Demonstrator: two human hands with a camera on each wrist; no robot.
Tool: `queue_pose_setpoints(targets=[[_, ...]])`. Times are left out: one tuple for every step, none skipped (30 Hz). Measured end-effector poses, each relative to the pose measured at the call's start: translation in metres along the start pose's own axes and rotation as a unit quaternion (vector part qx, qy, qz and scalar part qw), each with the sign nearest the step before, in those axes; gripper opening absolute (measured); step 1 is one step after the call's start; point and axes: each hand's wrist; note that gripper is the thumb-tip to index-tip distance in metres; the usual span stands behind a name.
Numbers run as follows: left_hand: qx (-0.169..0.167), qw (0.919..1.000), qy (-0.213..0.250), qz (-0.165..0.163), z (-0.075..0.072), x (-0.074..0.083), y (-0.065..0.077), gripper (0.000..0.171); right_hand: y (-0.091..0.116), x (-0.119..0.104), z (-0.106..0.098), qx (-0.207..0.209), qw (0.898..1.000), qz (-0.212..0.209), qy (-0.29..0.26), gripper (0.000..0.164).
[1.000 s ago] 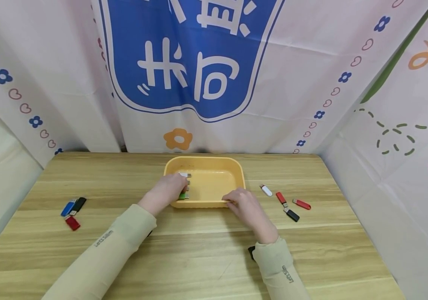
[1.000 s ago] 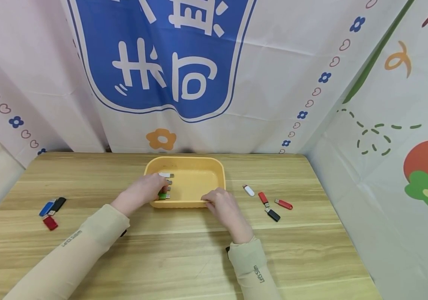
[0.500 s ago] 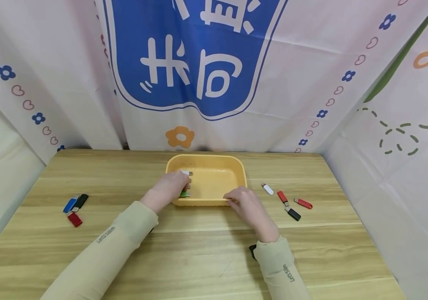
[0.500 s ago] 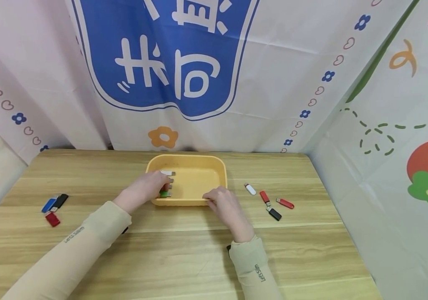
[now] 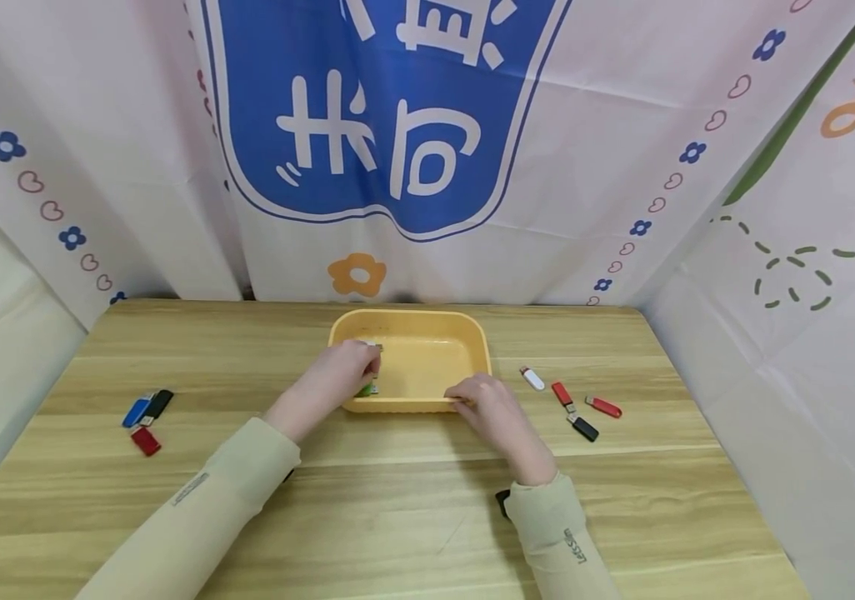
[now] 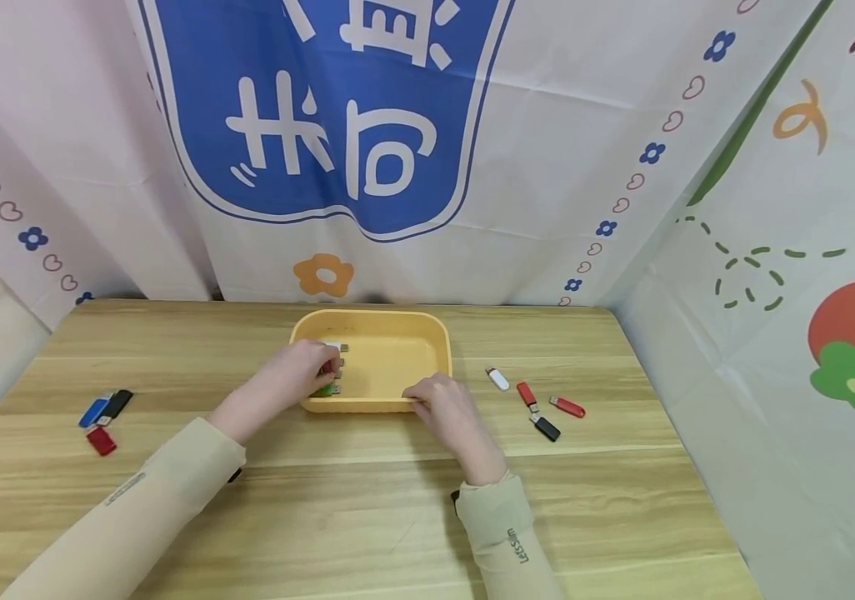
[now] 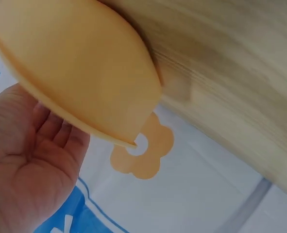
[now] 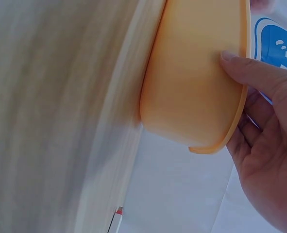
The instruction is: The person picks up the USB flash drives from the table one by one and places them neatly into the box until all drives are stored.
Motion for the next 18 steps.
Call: queue_pose_setpoints(targets=[[0.012, 0.9999, 0.009, -0.002, -0.002, 0.001, 0.001, 0.009, 0.0, 0.0, 0.0, 0.0, 1.0, 0.0, 0.0, 0.012], [0.022, 0.9995, 0.023, -0.003, -0.004, 0.001, 0.003, 0.009, 0.0, 0.0, 0.0, -0.001, 1.0, 0.0, 0.0, 0.012], [0.029, 0.9988, 0.039, -0.005, -0.006, 0.001, 0.005, 0.009, 0.0, -0.001, 0.0, -0.001, 1.0, 0.0, 0.001, 0.012], [0.036, 0.9978, 0.055, -0.009, -0.009, 0.001, 0.007, 0.008, 0.0, -0.001, 0.0, -0.001, 1.0, -0.001, 0.002, 0.012], [0.044, 0.9964, 0.071, -0.012, -0.011, 0.001, 0.01, 0.007, 0.0, -0.001, 0.0, 0.0, 1.0, -0.001, 0.002, 0.012], [0.052, 0.9949, 0.086, -0.014, -0.013, 0.001, 0.012, 0.007, 0.0, -0.001, 0.0, 0.0, 1.0, -0.002, 0.003, 0.012], [0.062, 0.9931, 0.099, -0.014, -0.015, 0.0, 0.015, 0.007, 0.0, 0.0, -0.001, 0.001, 1.0, -0.002, 0.003, 0.012], [0.071, 0.9915, 0.108, -0.013, -0.016, -0.001, 0.017, 0.008, 0.0, 0.0, -0.001, 0.001, 1.0, -0.002, 0.003, 0.012], [0.08, 0.9902, 0.113, -0.013, -0.017, -0.002, 0.02, 0.008, 0.0, 0.0, -0.001, 0.001, 1.0, -0.003, 0.003, 0.012], [0.089, 0.9892, 0.115, -0.014, -0.018, -0.003, 0.023, 0.009, 0.001, 0.0, -0.001, 0.001, 1.0, -0.002, 0.002, 0.012], [0.099, 0.9881, 0.117, -0.014, -0.019, -0.005, 0.026, 0.01, 0.001, 0.0, -0.001, 0.001, 1.0, -0.002, 0.001, 0.012], [0.107, 0.987, 0.119, -0.013, -0.02, -0.007, 0.03, 0.011, 0.001, 0.0, -0.001, 0.002, 1.0, -0.002, 0.001, 0.012], [0.116, 0.9857, 0.121, -0.013, -0.021, -0.01, 0.033, 0.011, 0.0, 0.0, -0.001, 0.001, 1.0, -0.002, 0.001, 0.012], [0.125, 0.9844, 0.123, -0.015, -0.022, -0.012, 0.037, 0.012, 0.0, 0.0, 0.0, 0.001, 1.0, -0.002, 0.001, 0.012], [0.135, 0.9827, 0.126, -0.017, -0.022, -0.015, 0.041, 0.012, 0.0, 0.0, 0.0, 0.0, 1.0, -0.002, 0.003, 0.012], [0.142, 0.9813, 0.128, -0.021, -0.022, -0.019, 0.045, 0.013, 0.0, 0.0, 0.0, 0.0, 1.0, -0.002, 0.004, 0.011], [0.149, 0.98, 0.13, -0.025, -0.023, -0.023, 0.049, 0.014, 0.0, 0.001, 0.0, -0.001, 1.0, -0.002, 0.005, 0.011], [0.156, 0.9787, 0.13, -0.029, -0.023, -0.027, 0.053, 0.014, 0.0, 0.001, 0.0, -0.001, 1.0, -0.002, 0.007, 0.011]])
Point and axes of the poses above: each hand's wrist, its own y-axis away from the middle knuckle, its own z-axis out of the palm, x = y × z, and after that the axes turned 15 degrees about -y, right-handed
